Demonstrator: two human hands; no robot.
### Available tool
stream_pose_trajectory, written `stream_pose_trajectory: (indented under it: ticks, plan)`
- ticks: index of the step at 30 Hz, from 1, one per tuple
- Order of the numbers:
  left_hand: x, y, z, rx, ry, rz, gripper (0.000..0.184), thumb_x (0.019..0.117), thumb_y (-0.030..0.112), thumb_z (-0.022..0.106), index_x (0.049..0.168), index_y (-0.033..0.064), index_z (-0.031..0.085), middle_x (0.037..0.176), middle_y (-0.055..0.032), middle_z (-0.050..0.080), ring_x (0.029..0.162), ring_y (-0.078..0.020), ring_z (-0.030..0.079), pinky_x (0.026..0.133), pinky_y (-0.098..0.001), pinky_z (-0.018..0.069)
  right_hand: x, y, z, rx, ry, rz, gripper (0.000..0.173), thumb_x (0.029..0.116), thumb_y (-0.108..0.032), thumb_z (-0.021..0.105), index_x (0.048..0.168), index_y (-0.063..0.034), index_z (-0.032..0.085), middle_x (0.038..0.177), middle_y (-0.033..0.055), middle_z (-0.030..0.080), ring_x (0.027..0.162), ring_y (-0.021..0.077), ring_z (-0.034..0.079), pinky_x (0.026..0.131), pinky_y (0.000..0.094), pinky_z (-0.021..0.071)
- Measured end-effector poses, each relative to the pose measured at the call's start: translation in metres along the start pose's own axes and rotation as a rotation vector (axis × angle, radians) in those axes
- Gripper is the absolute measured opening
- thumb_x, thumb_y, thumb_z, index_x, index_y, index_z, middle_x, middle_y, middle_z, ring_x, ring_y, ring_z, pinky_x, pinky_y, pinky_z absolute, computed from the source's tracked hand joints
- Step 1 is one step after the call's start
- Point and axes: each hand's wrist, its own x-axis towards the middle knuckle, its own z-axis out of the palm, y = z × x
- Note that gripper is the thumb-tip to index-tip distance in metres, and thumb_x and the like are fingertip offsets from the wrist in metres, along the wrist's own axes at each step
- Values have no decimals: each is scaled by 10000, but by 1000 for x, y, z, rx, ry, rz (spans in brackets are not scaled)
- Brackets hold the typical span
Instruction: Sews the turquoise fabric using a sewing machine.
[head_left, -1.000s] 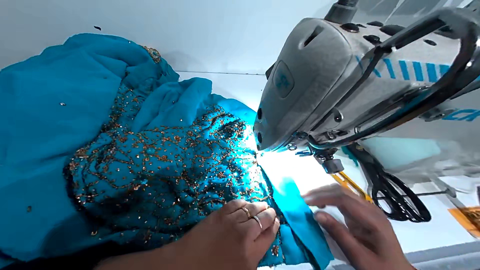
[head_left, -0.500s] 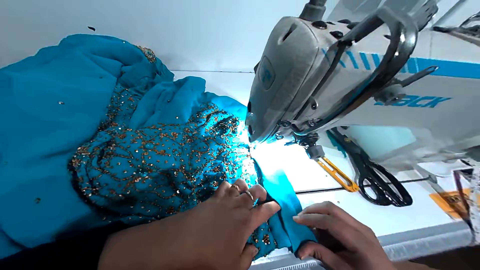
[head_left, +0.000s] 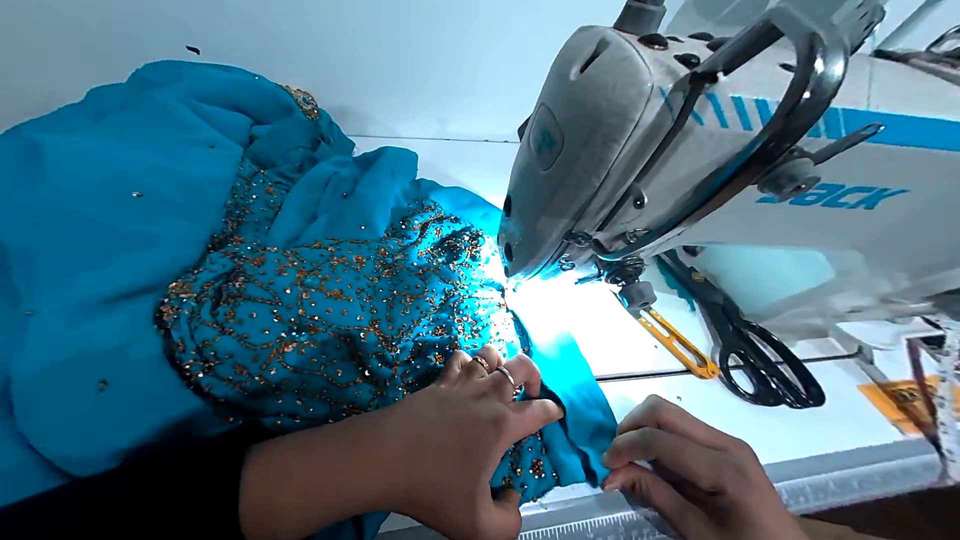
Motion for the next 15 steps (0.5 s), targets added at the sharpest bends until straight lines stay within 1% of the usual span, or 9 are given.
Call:
stream_pose_trajectory:
  ticks: [1, 3, 4, 6, 9, 11, 12, 13, 15]
  plan:
    - [0, 0, 0, 0, -2, 3, 719, 835, 322, 745, 1482, 120, 505, 1431, -190, 477, 1334, -443, 417, 1009, -686, 332, 2, -1, -3, 40, 39, 20, 220, 991, -369, 666, 965, -151, 676, 948, -4, 635, 887, 7, 606, 761, 113, 497]
    - [-1, -1, 4, -3, 30, 33, 733, 817, 315, 747, 1481, 118, 506, 1420, -188, 484, 1331, -441, 420, 989, -680, 349, 5, -4, -8, 137, 134, 53, 183, 970, -400, 691, 973, -217, 683, 1012, -96, 656, 929, -43, 627, 765, 109, 528]
    - [-1, -1, 5, -7, 54, 52, 742, 804, 302, 749, 1481, 116, 510, 1407, -188, 494, 1316, -439, 435, 972, -676, 363, 8, -6, -9, 195, 179, 62, 158, 965, -394, 699, 984, -237, 692, 1023, -130, 670, 936, -50, 639, 767, 111, 540]
    - [-1, -2, 6, -19, 93, 76, 733, 780, 273, 760, 1449, 90, 524, 1390, -197, 504, 1282, -440, 456, 950, -665, 382, 13, -12, -5, 301, 241, 78, 116, 961, -360, 708, 1008, -255, 703, 1023, -160, 691, 936, -52, 659, 777, 116, 556]
    - [-1, 0, 4, -58, 141, 94, 753, 749, 228, 796, 1427, 49, 522, 1397, -208, 502, 1273, -437, 477, 965, -649, 399, 18, -21, 4, 391, 301, 88, 97, 951, -308, 726, 1035, -260, 725, 1019, -162, 697, 958, -43, 665, 819, 129, 564]
    - [-1, 3, 1, -133, 156, 72, 803, 733, 180, 812, 1455, 33, 490, 1425, -212, 490, 1312, -435, 458, 1004, -662, 375, 18, -24, 11, 368, 341, 85, 94, 952, -304, 727, 1035, -261, 723, 1021, -163, 690, 958, -47, 661, 819, 123, 560]
    - [0, 4, -1, -180, 155, 43, 815, 748, 169, 816, 1474, 29, 473, 1456, -214, 479, 1350, -437, 443, 1041, -678, 358, 18, -25, 14, 325, 359, 83, 89, 956, -310, 723, 1023, -253, 712, 1022, -159, 685, 943, -52, 657, 800, 113, 557]
    - [0, 4, -1, -228, 171, 14, 792, 769, 174, 806, 1473, 20, 477, 1463, -211, 489, 1356, -424, 453, 1057, -666, 362, 17, -25, 17, 273, 372, 82, 93, 963, -317, 715, 1012, -240, 695, 1020, -150, 677, 921, -58, 650, 772, 102, 550]
    - [3, 3, 1, -313, 235, -49, 695, 840, 217, 763, 1451, 8, 506, 1428, -199, 551, 1335, -366, 514, 1075, -591, 410, 14, -25, 22, 199, 384, 79, 105, 979, -318, 697, 1009, -220, 673, 1021, -132, 668, 911, -60, 641, 753, 96, 541]
